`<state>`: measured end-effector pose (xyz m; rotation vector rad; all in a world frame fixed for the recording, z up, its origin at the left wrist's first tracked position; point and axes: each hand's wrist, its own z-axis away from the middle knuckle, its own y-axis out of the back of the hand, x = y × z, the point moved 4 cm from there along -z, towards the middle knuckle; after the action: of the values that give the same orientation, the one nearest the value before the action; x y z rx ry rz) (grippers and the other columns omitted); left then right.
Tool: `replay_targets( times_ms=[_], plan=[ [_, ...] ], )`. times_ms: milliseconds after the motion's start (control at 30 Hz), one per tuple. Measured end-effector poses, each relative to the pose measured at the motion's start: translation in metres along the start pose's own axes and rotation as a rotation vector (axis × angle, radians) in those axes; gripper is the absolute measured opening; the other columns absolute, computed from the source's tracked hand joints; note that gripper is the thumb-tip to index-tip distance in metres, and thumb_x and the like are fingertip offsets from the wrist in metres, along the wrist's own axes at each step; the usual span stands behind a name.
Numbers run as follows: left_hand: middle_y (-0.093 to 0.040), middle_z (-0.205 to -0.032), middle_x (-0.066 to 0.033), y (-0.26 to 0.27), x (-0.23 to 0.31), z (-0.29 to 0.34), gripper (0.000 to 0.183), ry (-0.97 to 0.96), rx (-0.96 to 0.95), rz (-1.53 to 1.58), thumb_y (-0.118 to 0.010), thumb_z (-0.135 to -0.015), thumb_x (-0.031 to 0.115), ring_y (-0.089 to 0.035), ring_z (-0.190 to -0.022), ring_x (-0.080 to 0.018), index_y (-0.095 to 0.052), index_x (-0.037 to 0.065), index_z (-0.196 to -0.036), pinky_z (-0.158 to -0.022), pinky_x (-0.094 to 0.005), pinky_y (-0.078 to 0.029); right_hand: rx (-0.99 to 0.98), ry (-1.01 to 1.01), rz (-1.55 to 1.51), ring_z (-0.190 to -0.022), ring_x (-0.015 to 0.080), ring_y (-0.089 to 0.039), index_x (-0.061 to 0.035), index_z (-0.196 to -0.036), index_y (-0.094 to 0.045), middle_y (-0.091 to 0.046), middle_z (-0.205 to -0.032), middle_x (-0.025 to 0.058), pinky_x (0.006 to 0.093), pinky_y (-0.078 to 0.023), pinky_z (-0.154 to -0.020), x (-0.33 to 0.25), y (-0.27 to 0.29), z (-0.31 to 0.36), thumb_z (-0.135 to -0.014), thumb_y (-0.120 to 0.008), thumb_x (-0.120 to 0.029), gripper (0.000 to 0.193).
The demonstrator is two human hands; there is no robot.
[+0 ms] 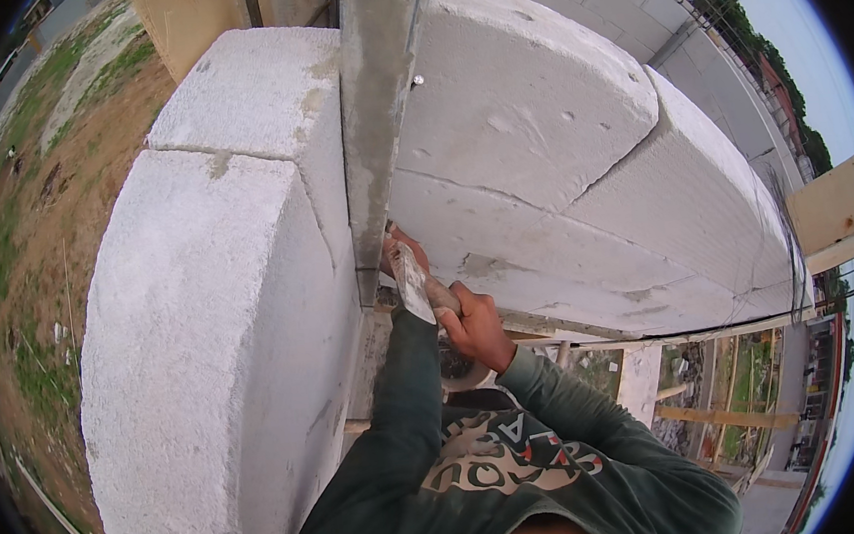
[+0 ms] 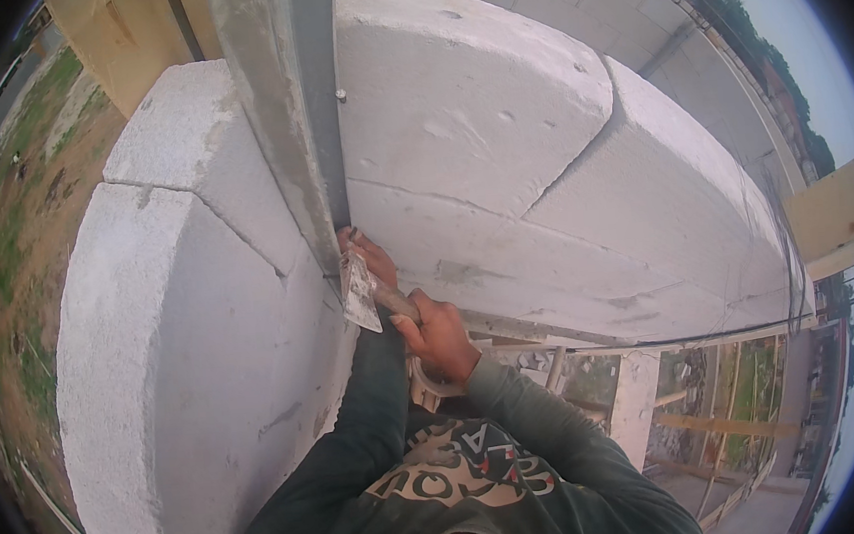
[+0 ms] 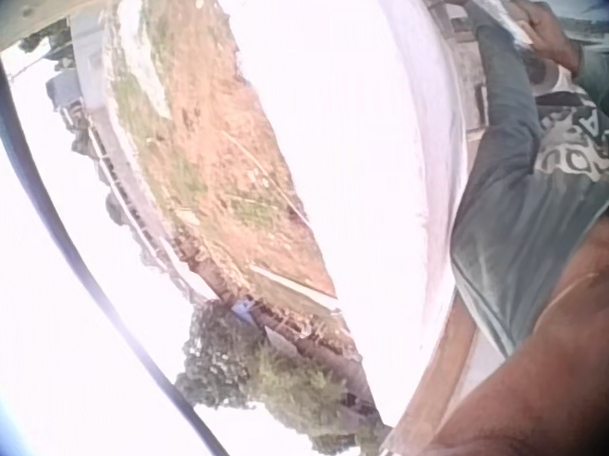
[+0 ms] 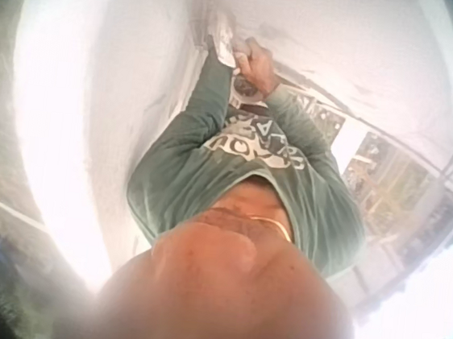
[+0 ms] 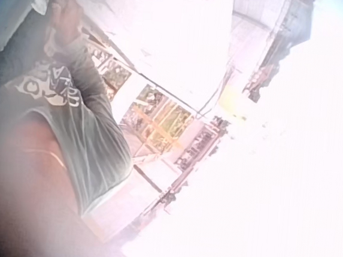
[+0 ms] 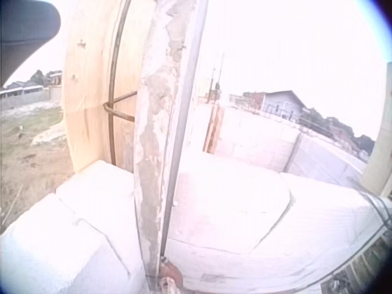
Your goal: The person secures a vertical metal stud to a white block wall using a hammer and nails, then ties the stud to a wooden frame with wire using pliers. The person repeatedly hammers nails into the stud and wall, then twists wire around the stud and frame to fasten them together.
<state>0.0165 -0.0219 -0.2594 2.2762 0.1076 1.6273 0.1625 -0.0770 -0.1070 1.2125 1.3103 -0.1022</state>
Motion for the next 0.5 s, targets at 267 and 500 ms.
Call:
replay_targets(
  times_ms=[267,500],
  plan=[
    [-0.058,-0.098,-0.0156,-0.012,-0.025,-0.004,0.021,-0.023,0.004,0.152,-0.046,-0.100,0.017,-0.056,-0.091,-0.0302,-0.053,0.001,-0.110,-0.081,-0.0387,-0.046,0.005,-0.032,-0.032,-0.063,0.0467,-0.059,0.0023,-0.089,-0.054,-0.057,-0.063,0.0251,0.0476,-0.047,-0.055,0.014,-0.006,0.000,-0.088,-0.064,-0.028,0.032],
    [-0.061,-0.110,-0.0178,0.003,-0.007,-0.003,0.027,0.045,-0.043,0.012,-0.051,-0.095,0.021,-0.059,-0.103,-0.0306,-0.057,0.002,-0.112,-0.088,-0.0380,-0.046,0.100,0.103,-0.048,-0.065,0.0483,-0.059,0.0012,-0.091,-0.056,-0.057,-0.064,0.0259,0.0494,-0.046,-0.056,0.020,-0.010,-0.001,-0.088,-0.065,-0.031,0.034]
  ],
)
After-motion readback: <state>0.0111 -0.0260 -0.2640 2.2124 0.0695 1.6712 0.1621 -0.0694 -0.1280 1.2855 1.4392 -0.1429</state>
